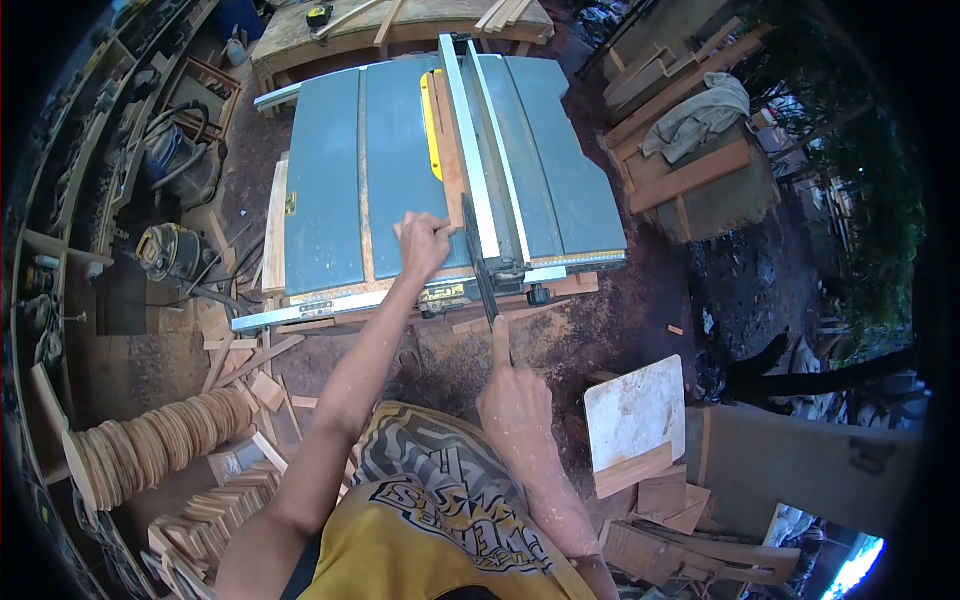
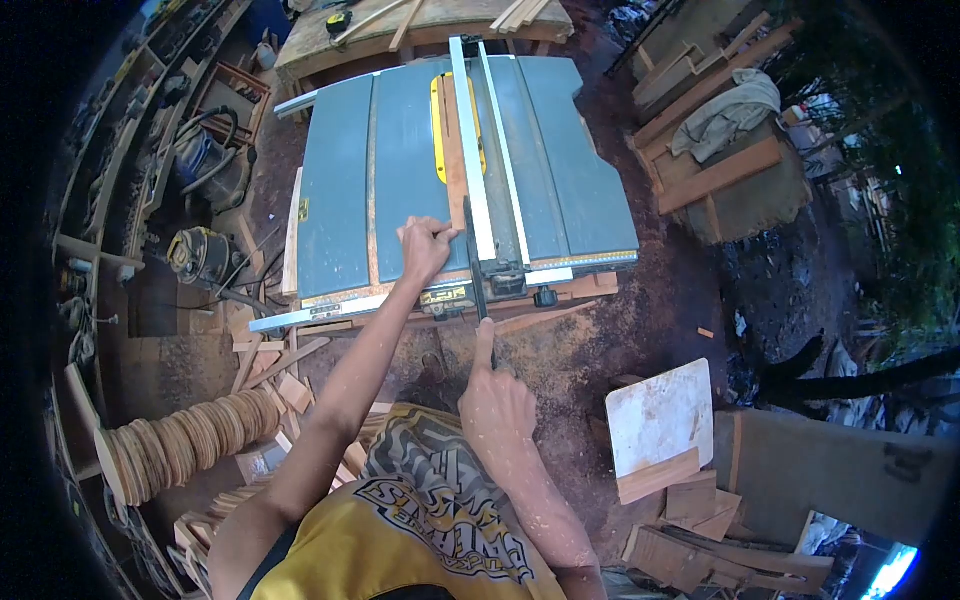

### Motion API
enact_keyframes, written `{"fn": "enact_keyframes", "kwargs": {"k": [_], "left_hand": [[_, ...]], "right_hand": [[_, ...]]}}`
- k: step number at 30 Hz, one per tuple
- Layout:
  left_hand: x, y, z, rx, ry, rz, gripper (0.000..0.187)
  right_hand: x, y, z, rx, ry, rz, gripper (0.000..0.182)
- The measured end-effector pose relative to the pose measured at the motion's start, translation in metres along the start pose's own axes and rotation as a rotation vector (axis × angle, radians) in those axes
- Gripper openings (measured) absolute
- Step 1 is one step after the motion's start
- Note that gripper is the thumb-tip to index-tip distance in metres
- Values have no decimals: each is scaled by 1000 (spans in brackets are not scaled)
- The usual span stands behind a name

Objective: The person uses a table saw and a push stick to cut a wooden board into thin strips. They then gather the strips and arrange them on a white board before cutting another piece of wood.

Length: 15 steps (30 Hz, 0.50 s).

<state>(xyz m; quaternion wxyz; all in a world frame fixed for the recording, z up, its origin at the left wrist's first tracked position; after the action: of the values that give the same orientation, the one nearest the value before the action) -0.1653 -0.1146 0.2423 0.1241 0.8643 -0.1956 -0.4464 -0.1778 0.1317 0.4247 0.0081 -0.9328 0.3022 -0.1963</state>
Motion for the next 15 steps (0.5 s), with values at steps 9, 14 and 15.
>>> {"fn": "enact_keyframes", "kwargs": {"k": [9,14,15], "left_hand": [[11,31,6,-38,72,-109,25],[13,50,2,-22,109,-137,35],[12,48,-2,-29,70,-114,35]], "right_hand": [[10,26,-1,-86,-35,-51,76],[16,44,2,-129,-71,-73,73],[17,47,4,-124,-76,-66,73]]}}
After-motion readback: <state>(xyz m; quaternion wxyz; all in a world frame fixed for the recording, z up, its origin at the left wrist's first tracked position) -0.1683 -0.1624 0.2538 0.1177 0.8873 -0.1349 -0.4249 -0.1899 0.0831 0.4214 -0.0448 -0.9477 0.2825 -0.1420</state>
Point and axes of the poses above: each hand's wrist, its own y-axis towards the middle knuckle, its own z-axis out of the palm, x = y × z, the point moved 5 cm from there along y, towards the middle knuckle, and after that the axes turned 14 degrees about -x, right-handed, at the moved point
